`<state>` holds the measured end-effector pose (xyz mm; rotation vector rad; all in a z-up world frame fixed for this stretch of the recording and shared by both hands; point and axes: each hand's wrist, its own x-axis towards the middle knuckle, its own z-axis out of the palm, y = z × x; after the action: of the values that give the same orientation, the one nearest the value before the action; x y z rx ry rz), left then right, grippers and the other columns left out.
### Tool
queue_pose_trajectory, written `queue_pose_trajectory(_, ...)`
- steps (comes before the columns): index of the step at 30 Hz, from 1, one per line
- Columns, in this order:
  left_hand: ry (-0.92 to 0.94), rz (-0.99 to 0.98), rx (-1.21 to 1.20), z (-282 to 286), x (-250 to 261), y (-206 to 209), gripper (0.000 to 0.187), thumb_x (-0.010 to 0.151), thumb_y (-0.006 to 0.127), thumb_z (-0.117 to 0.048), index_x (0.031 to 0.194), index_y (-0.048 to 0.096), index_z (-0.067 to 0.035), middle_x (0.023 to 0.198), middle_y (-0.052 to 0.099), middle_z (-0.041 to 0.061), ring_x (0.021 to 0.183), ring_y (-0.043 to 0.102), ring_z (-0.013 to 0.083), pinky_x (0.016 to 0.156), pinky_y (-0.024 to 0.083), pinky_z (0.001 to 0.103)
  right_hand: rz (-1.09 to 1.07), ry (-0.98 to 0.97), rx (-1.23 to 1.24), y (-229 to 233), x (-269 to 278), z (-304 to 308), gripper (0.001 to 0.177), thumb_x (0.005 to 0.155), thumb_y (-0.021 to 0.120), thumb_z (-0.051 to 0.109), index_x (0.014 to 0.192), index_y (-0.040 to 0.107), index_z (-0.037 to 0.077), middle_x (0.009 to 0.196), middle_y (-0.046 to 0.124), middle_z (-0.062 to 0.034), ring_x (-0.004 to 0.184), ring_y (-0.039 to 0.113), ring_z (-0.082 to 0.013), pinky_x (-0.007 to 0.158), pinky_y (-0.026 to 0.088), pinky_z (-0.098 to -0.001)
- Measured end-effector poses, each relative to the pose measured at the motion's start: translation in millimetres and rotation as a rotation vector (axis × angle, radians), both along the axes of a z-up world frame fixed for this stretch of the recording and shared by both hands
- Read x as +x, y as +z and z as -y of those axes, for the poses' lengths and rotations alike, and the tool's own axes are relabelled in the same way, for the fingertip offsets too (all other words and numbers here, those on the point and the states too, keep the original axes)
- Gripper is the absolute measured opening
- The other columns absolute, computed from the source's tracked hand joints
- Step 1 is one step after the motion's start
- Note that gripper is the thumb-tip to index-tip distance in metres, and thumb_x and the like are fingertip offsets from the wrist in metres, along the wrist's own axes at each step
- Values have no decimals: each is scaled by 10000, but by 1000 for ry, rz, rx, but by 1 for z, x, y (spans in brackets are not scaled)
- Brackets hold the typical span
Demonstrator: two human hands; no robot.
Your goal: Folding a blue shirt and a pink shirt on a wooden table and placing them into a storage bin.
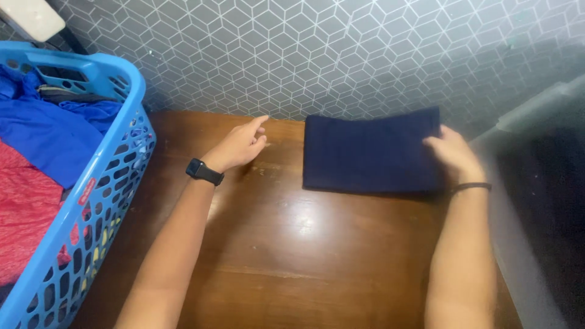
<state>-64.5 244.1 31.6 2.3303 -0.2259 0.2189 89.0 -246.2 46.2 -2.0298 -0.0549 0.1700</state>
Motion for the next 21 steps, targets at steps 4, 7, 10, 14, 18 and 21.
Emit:
queue_pose_trajectory(4,-22,40,11,23,6,-19,541,959,565,-178,1473,465,-43,1253,679,247,1108,672,394,937,536,447,192,-98,-549,-70,45,41,623,935,721,342,1347,532,-86,1317,576,-317,1217,561,-420,1004,453,-488)
queue_pose_trajectory(7,-53,59,123,52,0,-24,498,963,567,-193,1429,510,-26,1191,687,237,1100,664,396,945,529,479,193,-248,-756,-49,9,-9,630,986,670,479,1303,596,-60,1298,593,-358,1227,555,-498,1016,438,-545)
queue_pose_trajectory(10,43,104,259,75,-9,-23,389,940,595,-211,1299,623,-61,1170,706,176,1088,650,383,908,480,534,204,-417,-815,-54,-4,-31,494,1056,577,431,1256,641,-17,1237,659,-317,1172,615,-483,974,484,-566)
queue_pose_trajectory(14,42,214,236,90,-12,-26,271,956,599,-210,1163,676,-54,1056,705,148,1003,652,354,926,465,498,558,-495,-977,-71,-4,-32,345,1062,572,325,1138,661,1,1099,677,-256,1015,658,-430,823,525,-549)
queue_pose_trajectory(18,58,209,229,98,-13,-34,200,965,614,-218,1051,698,-58,991,689,142,958,653,335,897,458,488,622,-504,-947,-69,-5,-34,304,1068,589,293,1109,646,-4,1046,656,-250,968,650,-432,791,528,-544)
queue_pose_trajectory(21,80,244,211,97,-11,-32,197,963,619,-227,1033,701,-62,1001,687,125,974,646,341,873,464,485,581,-509,-899,-71,-7,-36,314,1065,605,297,1115,643,-11,1056,653,-253,988,647,-432,808,526,-540)
